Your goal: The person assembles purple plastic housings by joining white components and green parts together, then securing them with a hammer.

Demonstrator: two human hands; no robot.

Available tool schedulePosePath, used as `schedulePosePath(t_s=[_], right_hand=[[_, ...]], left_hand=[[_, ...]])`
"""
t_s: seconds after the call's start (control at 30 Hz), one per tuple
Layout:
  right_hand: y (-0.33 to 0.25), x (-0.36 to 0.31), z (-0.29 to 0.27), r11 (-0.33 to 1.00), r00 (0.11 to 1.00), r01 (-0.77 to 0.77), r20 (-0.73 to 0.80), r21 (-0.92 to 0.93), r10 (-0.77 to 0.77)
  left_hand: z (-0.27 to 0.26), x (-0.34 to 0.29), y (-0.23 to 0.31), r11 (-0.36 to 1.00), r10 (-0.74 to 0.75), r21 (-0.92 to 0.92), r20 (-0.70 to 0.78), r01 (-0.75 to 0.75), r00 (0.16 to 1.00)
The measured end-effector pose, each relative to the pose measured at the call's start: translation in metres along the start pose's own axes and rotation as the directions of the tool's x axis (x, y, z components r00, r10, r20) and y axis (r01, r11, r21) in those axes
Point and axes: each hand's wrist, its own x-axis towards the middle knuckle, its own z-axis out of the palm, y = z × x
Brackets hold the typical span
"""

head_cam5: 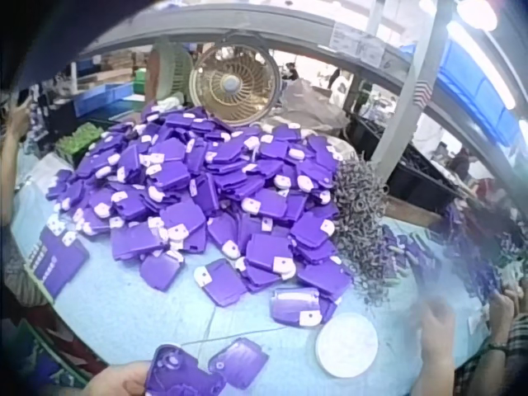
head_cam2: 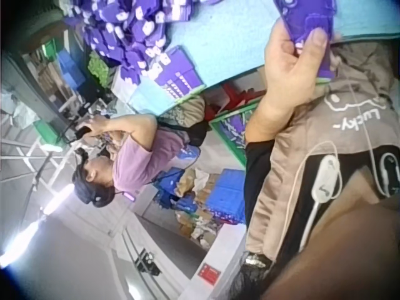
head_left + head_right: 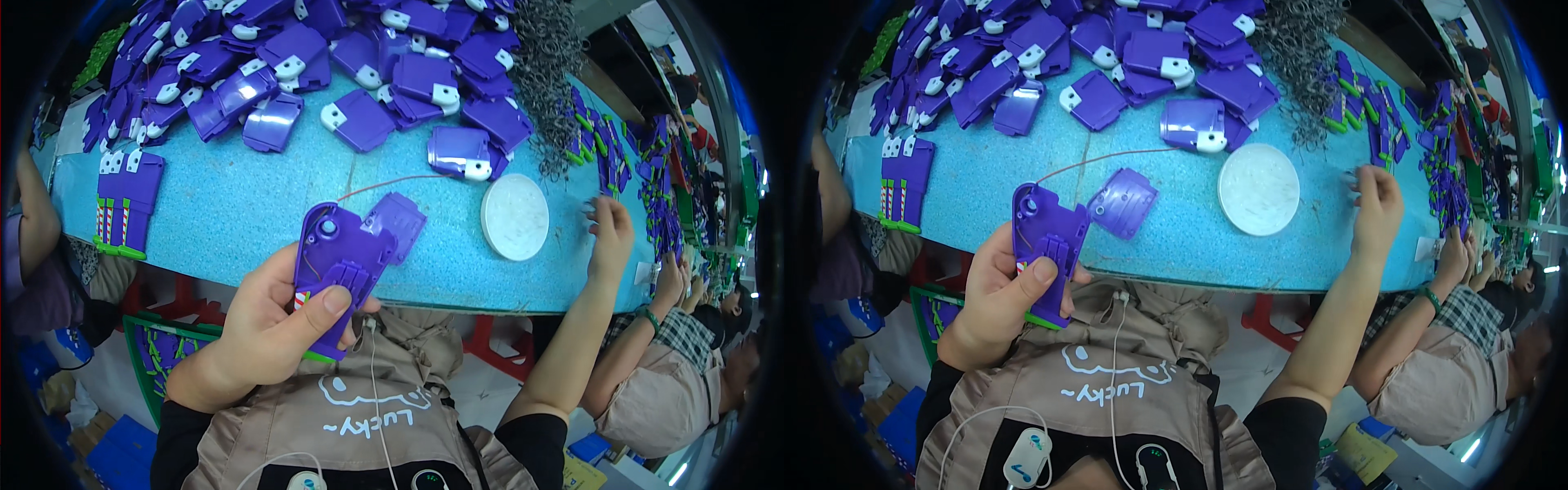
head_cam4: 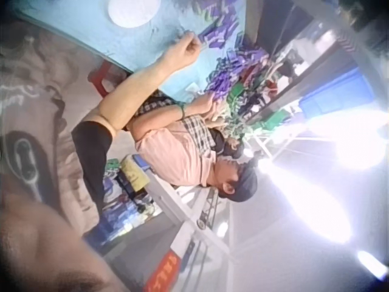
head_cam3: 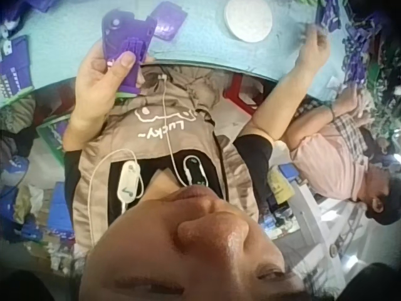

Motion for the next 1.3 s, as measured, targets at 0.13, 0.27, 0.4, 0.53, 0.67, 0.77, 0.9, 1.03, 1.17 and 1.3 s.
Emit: schedulePosePath(t_s=[0.13, 0.27, 0.4, 0.53, 0.67, 0.77, 0.9, 1.03, 1.17, 1.3], right_hand=[[0.001, 0.001, 0.002, 0.972, 0.999, 0.039, -0.005, 0.234, -0.039], [0.005, 0.002, -0.001, 0.996, 0.997, -0.042, 0.062, 0.077, 0.037], [0.008, -0.006, -0.008, 0.959, 0.995, -0.051, 0.093, 0.280, 0.026], [-0.013, -0.018, 0.003, 0.924, 0.997, -0.073, 0.044, 0.374, 0.061], [-0.010, -0.014, -0.003, 0.963, 0.997, -0.075, 0.042, 0.259, 0.066], [0.006, -0.012, -0.001, 0.970, 0.965, 0.245, 0.105, -0.010, -0.242], [0.006, -0.028, 0.006, 0.948, 0.948, 0.318, 0.005, -0.026, -0.318], [0.016, -0.019, 0.005, 0.950, 0.952, 0.304, 0.038, -0.074, -0.302], [0.007, -0.026, -0.004, 0.998, 0.997, 0.024, 0.070, -0.054, -0.020], [-0.033, -0.060, 0.001, 0.948, 0.983, -0.044, 0.183, 0.314, -0.015]], left_hand=[[-0.001, 0.006, -0.002, 0.999, 0.034, 0.004, 0.005, -0.034, 0.999], [0.002, -0.002, -0.001, 1.000, 0.004, 0.004, 0.003, -0.004, 1.000], [0.000, 0.002, -0.001, 1.000, 0.023, 0.020, -0.003, -0.023, 1.000], [0.002, 0.000, -0.002, 1.000, 0.005, 0.022, 0.002, -0.005, 1.000], [0.004, 0.000, 0.000, 1.000, 0.002, 0.024, 0.011, -0.002, 1.000], [0.005, 0.003, -0.001, 0.999, 0.014, 0.030, 0.025, -0.015, 1.000], [0.005, -0.004, -0.002, 0.999, -0.041, 0.019, 0.004, 0.041, 0.999], [0.005, 0.009, 0.000, 1.000, 0.014, 0.020, 0.011, -0.014, 1.000], [0.004, 0.003, -0.001, 1.000, -0.005, 0.017, 0.029, 0.005, 1.000], [0.005, 0.005, -0.001, 1.000, -0.021, -0.001, 0.004, 0.021, 1.000]])
